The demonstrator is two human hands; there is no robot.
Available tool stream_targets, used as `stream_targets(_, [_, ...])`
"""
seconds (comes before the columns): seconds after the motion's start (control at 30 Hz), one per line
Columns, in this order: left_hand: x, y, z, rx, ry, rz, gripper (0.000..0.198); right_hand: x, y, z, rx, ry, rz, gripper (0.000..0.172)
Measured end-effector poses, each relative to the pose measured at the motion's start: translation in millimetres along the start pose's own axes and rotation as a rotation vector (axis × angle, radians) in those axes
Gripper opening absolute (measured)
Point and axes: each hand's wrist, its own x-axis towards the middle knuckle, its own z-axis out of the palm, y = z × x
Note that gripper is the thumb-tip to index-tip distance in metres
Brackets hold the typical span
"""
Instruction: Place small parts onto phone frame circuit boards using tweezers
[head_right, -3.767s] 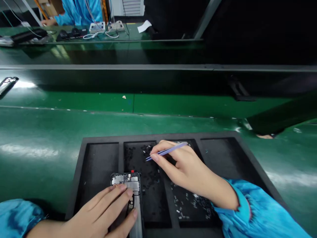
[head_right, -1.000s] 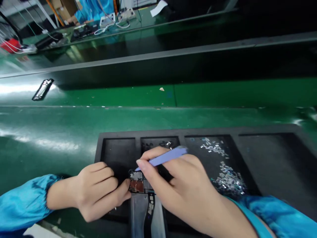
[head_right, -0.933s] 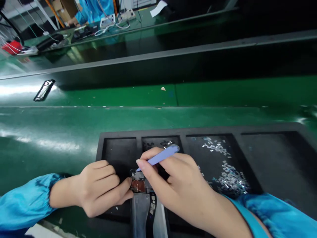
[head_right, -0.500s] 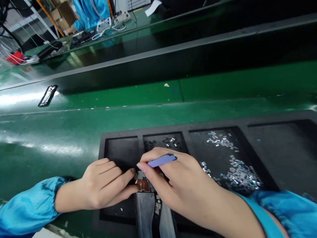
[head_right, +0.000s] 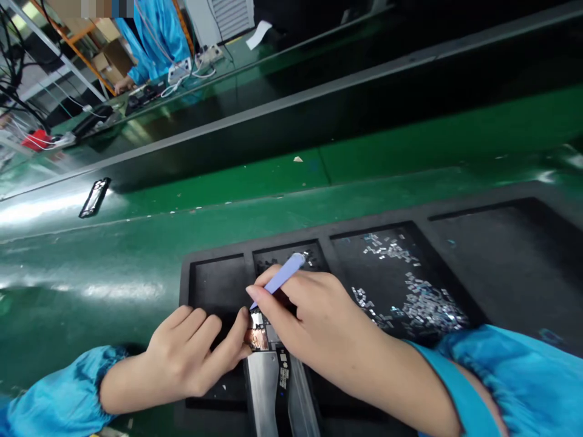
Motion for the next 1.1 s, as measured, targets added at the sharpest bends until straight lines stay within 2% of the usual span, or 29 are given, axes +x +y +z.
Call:
stream_targets(0.2, [0.9,-3.8,-0.3,-0.061,0.07,0.08,0.043,-0.6,0.2,2.1,0.005,0.063,0.047,0.022])
stream_targets(0.33, [2.6,-5.5,3.4,-0.202,0.018,0.002,0.03,-0.6,0.6,2.4,0.028,0.07,0.05,0.023])
stream_targets(0.47, [1.9,-6.9,5.6,-0.35,-0.023,-0.084,0.03,0.4,0.8,1.5,0.082,0.068,0.095,0.025])
stream_targets(0.67, [2.0,-10.6,4.9,-0.318,0.001,-0.057,0.028,-0.6,1.9,1.2,0.137,0.051,0.164,0.027])
stream_targets(0.83, [-1.2,-11.9,6.4,-0.353,0.033,-0.055,0.027,-2.8,4.5,4.0,0.21,-0.006,0.348,0.03])
stream_targets(0.93, [-3.0,-10.8,5.4,-0.306,0.046,-0.025,0.026,-3.7,4.4,4.3,0.218,-0.032,0.386,0.031])
stream_targets(1.1, [-1.0,-7.5,-0.7,-0.16,-0.081,0.004,0.028,-3.0,3.5,4.0,0.216,-0.041,0.357,0.031])
